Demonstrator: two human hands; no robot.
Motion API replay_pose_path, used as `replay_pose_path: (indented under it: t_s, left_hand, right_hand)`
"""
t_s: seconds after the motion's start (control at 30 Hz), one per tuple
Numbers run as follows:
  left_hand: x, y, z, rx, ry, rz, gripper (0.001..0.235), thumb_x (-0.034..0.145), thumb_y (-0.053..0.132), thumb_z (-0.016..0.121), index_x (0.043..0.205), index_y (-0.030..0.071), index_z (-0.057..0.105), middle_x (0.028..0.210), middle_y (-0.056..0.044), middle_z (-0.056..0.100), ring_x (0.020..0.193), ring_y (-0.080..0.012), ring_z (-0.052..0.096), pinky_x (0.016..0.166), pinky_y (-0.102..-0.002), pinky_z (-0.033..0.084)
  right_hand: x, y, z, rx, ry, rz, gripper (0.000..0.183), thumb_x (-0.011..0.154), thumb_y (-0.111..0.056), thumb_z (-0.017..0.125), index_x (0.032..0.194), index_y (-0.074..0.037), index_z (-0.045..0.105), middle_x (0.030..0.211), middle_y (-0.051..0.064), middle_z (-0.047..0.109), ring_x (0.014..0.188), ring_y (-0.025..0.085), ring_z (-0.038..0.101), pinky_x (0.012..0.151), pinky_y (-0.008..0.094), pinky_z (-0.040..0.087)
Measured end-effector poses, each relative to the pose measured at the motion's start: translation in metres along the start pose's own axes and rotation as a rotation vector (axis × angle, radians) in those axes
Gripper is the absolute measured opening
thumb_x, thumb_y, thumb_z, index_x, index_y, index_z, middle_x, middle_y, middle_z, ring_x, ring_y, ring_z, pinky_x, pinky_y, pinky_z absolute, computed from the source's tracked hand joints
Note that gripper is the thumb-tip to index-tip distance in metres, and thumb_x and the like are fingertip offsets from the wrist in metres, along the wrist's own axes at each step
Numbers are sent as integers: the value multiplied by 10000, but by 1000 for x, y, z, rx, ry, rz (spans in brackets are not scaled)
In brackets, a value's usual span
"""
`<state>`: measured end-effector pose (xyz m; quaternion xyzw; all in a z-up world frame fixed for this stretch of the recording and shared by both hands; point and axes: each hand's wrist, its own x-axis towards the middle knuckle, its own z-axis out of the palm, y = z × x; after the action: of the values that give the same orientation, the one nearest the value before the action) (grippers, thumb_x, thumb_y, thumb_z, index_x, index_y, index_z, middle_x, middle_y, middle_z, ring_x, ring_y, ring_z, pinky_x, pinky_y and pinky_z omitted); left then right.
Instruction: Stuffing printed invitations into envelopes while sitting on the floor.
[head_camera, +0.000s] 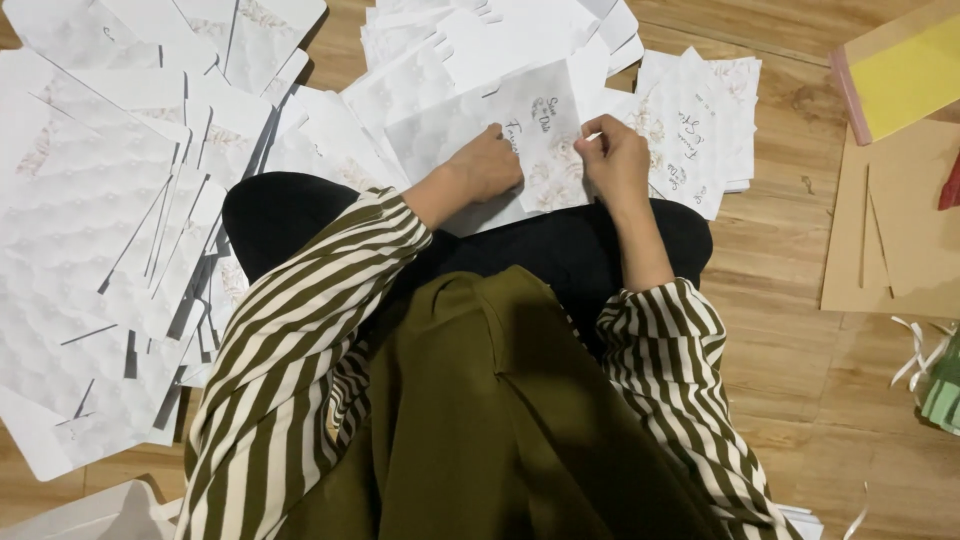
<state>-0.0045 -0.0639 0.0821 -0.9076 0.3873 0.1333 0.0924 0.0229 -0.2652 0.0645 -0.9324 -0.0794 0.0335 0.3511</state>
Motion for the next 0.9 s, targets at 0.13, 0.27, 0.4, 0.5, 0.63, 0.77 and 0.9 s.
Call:
replay_pose_path:
  t_s: [0.13,0.27,0.4,0.5,0.63,0.77,0.9]
  left_hand:
    - [4,6,2,14,25,32,125,797,69,582,829,139,680,809,-34,687,802,-195,621,844,-377,341]
    - [9,17,1,38,49,56,137,810,65,570,823,142,682,820,-21,688,817,-184,618,857,-382,334]
    - [15,25,11,103,66,71,123,800,73,583,806,142,685,811,-26,684,811,-192,607,862,-406,323]
    - [1,15,18,5,793,61,281,716,141,686,976,134,576,1024,-70,561,1047,-241,488,1016,-496,232]
    - [-19,-12,18,-221,709,-222,688,913,259,749,1370,202,238,1425,-10,220,1324,-228,194,1102,-497,73]
    - [-37,-34,27,-792,667,-456,374,765,282,685,1053,112,518,937,-43,490,840,-207,400,783,-386,245]
    - [-74,-91,46,-1284,820,-583,380,826,174,648,1156,28,529,997,-108,639,841,-169,637,734,-259,526]
  right_hand:
    - [-13,-26,3,-53,-134,-9,75,778,-143,666,851,-134,653,618,84,617,689,345,619,664,417,466]
    - [-21,-35,17,-123,-266,2,63,799,-156,643,822,-106,674,675,132,645,754,382,623,716,446,476]
    - [-19,-17,38,-129,-285,4,66,817,-142,618,821,-104,673,681,116,651,737,343,640,702,416,491]
    - [-29,-34,13,-103,-192,-76,135,832,-55,559,920,-61,661,689,191,636,722,416,614,693,470,480]
    - [-30,-38,-11,185,-129,-50,61,813,-8,585,826,-5,645,571,22,589,474,87,550,496,196,405]
    - [-30,-50,-16,222,-51,-208,79,809,35,584,869,28,635,703,61,605,556,114,550,544,208,433]
    - [-16,-28,-19,253,187,-269,190,832,38,578,1019,10,560,914,106,604,574,116,538,499,209,417]
